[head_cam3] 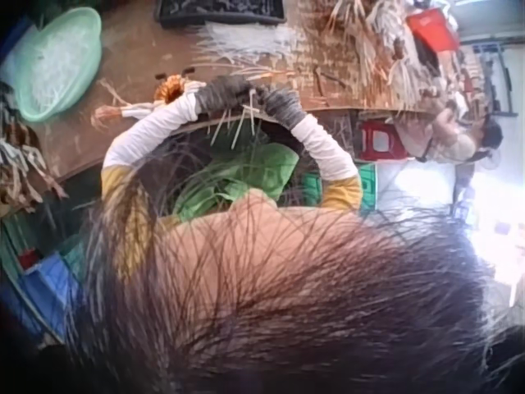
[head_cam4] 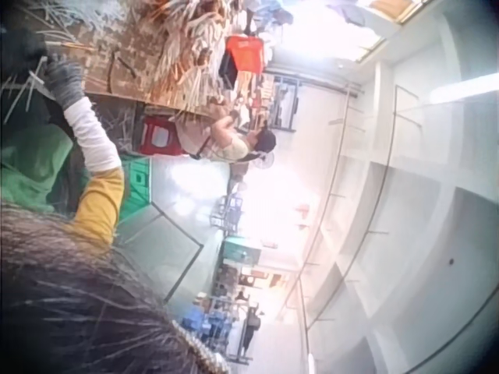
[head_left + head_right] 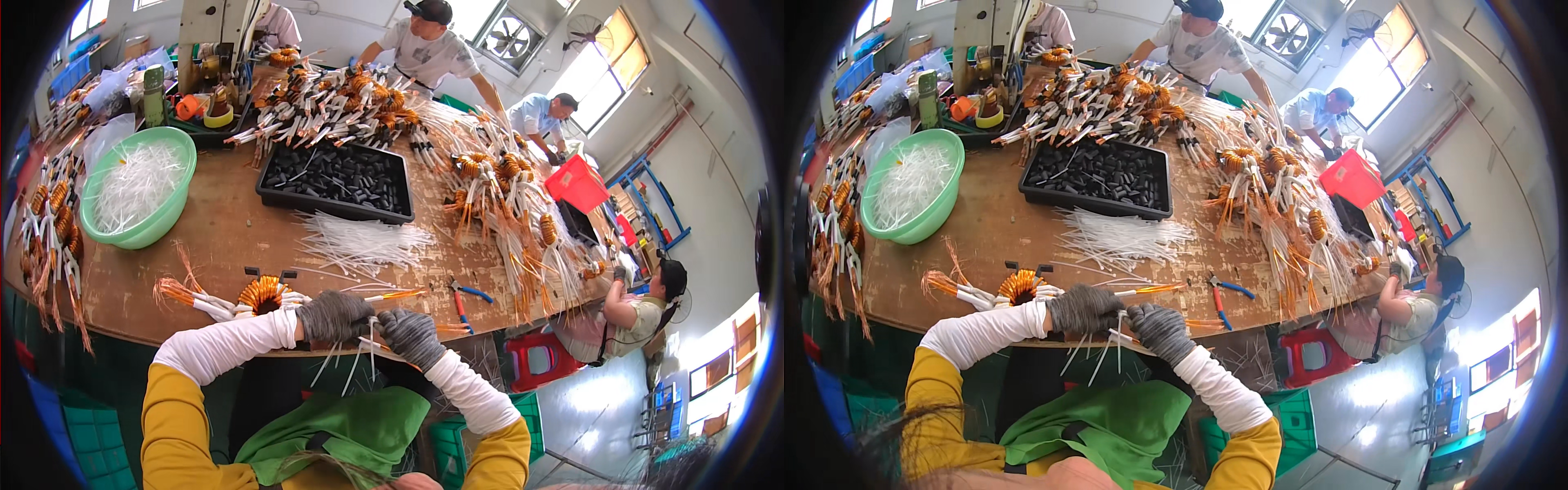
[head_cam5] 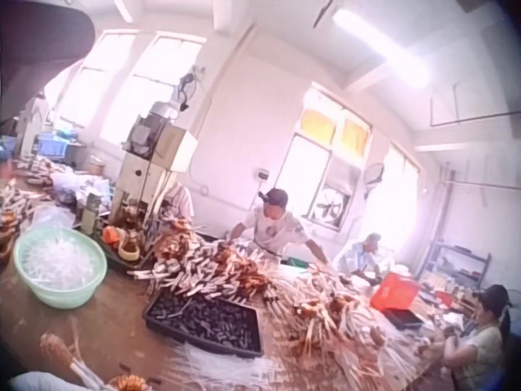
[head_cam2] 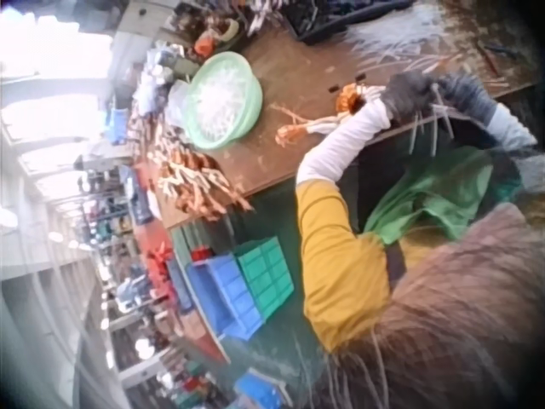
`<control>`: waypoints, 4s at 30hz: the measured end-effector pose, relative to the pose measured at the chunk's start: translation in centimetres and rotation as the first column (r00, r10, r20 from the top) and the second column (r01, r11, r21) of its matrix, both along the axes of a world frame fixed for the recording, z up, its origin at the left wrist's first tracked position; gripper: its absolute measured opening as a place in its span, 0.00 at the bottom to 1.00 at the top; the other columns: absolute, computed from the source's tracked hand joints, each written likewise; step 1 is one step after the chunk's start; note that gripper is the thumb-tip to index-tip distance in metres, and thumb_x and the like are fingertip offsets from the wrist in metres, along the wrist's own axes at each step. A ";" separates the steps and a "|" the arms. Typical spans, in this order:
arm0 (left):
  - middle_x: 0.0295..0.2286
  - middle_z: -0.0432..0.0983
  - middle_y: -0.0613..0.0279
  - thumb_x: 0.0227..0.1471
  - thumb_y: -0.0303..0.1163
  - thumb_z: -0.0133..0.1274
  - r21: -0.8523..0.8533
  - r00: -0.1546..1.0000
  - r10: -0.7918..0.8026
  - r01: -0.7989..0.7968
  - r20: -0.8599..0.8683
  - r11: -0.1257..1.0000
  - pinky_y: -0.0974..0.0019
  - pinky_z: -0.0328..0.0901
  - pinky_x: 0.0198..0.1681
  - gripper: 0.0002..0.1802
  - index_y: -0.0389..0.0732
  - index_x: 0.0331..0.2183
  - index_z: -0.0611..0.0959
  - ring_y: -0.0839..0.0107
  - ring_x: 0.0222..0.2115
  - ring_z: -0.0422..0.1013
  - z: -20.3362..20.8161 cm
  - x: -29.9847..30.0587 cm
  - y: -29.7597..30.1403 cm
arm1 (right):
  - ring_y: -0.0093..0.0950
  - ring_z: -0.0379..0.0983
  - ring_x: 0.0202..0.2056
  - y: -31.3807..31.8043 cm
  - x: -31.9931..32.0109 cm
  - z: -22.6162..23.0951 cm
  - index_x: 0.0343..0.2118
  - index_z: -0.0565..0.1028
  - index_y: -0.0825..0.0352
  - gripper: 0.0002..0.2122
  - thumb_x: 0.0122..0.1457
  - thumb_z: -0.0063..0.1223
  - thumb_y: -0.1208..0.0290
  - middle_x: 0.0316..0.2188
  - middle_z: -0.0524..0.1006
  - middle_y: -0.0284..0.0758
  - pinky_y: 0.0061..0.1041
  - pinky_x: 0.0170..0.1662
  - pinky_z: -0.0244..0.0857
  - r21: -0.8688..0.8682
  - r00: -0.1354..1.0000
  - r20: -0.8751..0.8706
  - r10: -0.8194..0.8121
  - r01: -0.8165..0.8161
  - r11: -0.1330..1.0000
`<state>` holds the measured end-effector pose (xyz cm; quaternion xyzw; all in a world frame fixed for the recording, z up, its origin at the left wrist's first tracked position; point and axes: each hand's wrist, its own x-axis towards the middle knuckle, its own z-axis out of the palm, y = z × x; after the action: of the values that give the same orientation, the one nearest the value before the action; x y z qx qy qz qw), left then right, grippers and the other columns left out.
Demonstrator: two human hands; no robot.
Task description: The person assembles electrical coils by attaching wires and securing them with cable ties, using pliers and wire strippers.
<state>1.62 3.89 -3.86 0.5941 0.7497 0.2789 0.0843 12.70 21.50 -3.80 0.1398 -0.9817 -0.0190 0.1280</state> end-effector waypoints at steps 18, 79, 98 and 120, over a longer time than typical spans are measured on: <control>0.37 0.72 0.46 0.48 0.48 0.49 -0.095 0.968 -0.033 0.058 0.249 0.994 0.58 0.65 0.40 0.28 0.38 0.45 0.71 0.52 0.38 0.69 3.8 -0.1 -1.5 | 0.35 0.70 0.20 16.8 12.2 3.2 0.17 0.69 0.59 0.15 0.55 0.42 0.55 0.16 0.71 0.34 0.35 0.22 0.60 0.217 0.827 -0.132 -0.546 0.561 0.799; 0.27 0.72 0.53 0.44 0.28 0.53 0.231 0.945 0.318 -0.326 0.073 0.917 0.61 0.65 0.34 0.16 0.37 0.39 0.75 0.57 0.29 0.70 4.8 0.1 -14.1 | 0.15 0.63 0.20 18.7 7.1 1.1 0.40 0.68 0.65 0.16 0.51 0.55 0.63 0.22 0.67 0.26 0.14 0.24 0.61 -0.987 0.862 0.148 -0.485 0.160 -0.019; 0.26 0.66 0.67 0.35 0.36 0.53 0.149 0.868 0.069 0.006 -0.491 0.989 0.64 0.62 0.30 0.11 0.49 0.28 0.77 0.67 0.28 0.67 2.0 1.6 -4.5 | 0.31 0.63 0.42 2.4 -2.1 9.5 0.43 0.70 0.63 0.24 0.38 0.55 0.63 0.38 0.69 0.33 0.34 0.48 0.55 0.348 0.956 -0.116 0.268 -0.213 0.913; 0.23 0.69 0.68 0.36 0.27 0.55 0.456 0.948 0.173 -0.035 -0.266 0.889 0.67 0.66 0.27 0.13 0.47 0.31 0.78 0.68 0.27 0.69 1.5 2.5 -6.5 | 0.29 0.68 0.31 1.6 -1.9 6.3 0.37 0.72 0.62 0.16 0.42 0.51 0.66 0.28 0.70 0.30 0.30 0.30 0.62 0.270 0.981 0.026 0.193 -0.193 0.944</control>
<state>4.16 -2.58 -2.35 0.5912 0.7010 0.3541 -0.1834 10.77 23.08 2.55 0.2513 -0.9514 -0.1405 0.1095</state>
